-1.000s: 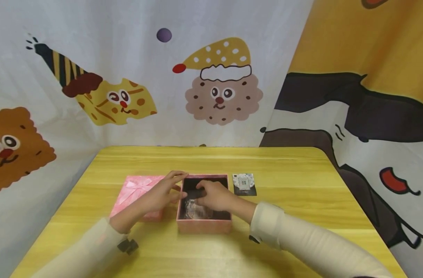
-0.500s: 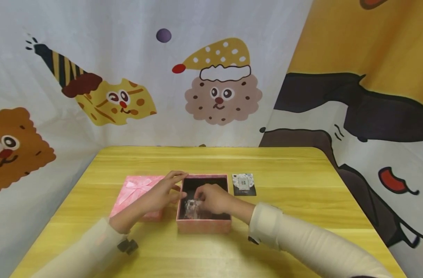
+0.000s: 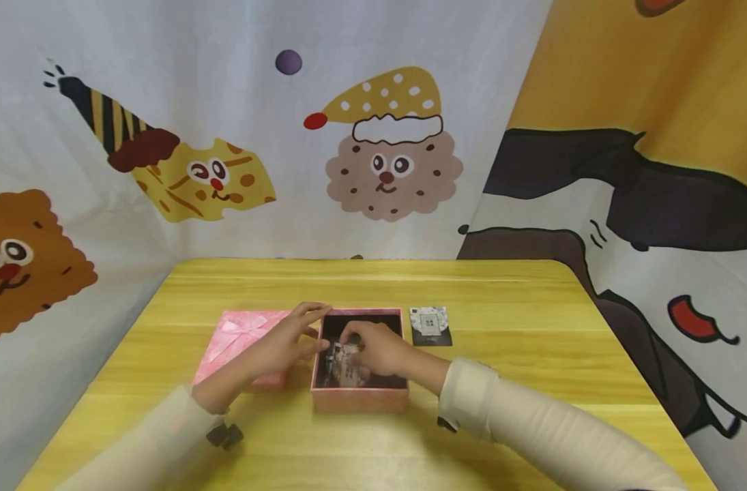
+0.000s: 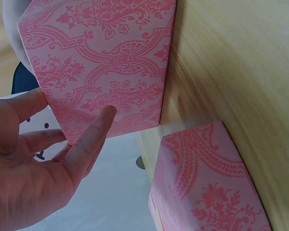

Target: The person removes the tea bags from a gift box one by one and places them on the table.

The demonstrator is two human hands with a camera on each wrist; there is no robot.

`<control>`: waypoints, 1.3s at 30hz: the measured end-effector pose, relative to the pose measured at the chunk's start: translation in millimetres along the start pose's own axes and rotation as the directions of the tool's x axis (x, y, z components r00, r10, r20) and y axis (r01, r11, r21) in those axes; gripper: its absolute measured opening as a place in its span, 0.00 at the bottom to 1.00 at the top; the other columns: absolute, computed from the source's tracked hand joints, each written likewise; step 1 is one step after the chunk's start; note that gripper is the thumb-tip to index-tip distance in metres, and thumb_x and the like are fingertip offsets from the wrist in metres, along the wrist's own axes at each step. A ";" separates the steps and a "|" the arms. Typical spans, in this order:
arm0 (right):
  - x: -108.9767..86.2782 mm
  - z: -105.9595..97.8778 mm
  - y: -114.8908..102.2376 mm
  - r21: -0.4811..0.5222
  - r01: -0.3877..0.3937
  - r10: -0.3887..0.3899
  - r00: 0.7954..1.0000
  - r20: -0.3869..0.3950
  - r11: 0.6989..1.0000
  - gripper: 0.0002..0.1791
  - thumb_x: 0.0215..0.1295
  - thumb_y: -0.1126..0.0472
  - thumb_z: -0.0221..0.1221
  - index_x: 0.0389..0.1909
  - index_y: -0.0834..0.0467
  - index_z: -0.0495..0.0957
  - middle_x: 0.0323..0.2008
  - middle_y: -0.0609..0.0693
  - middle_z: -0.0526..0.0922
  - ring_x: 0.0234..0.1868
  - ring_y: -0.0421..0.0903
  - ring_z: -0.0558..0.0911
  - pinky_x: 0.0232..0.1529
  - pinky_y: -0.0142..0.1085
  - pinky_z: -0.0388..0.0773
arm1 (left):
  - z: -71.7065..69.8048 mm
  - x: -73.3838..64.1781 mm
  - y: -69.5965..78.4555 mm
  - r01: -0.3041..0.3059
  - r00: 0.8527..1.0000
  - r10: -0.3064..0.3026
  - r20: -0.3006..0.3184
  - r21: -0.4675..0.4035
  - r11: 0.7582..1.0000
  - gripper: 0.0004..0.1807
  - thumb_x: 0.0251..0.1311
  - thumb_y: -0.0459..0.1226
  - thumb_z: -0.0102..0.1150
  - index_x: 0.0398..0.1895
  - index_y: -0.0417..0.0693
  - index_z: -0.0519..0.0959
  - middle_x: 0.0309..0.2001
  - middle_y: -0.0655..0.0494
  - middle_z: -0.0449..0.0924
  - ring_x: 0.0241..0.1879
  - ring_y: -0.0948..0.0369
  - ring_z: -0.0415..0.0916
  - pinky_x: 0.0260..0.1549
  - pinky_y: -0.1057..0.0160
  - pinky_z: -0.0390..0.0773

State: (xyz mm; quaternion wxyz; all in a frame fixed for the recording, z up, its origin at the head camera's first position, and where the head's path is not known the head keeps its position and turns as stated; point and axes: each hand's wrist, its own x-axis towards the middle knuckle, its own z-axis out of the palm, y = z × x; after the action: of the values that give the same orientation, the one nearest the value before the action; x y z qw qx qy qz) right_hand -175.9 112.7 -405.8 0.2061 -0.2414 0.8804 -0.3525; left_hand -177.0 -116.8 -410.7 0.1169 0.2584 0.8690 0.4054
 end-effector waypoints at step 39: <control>8.1 10.0 7.5 0.279 -0.035 0.024 0.999 0.043 0.960 0.24 0.64 0.72 0.66 0.59 0.53 0.79 0.49 0.53 0.81 0.42 0.48 0.80 0.40 0.40 0.80 | 1.8 1.0 -4.7 -0.039 0.999 0.039 -0.003 0.005 0.999 0.36 0.72 0.33 0.62 0.78 0.33 0.60 0.74 0.39 0.59 0.53 0.46 0.80 0.40 0.67 0.82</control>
State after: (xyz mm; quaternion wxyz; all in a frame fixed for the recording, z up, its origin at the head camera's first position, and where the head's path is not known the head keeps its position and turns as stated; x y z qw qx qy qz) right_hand -179.2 107.6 -419.5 0.2606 -0.2034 0.8210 -0.4655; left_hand -178.8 -117.6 -415.5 0.1070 0.2751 0.8650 0.4059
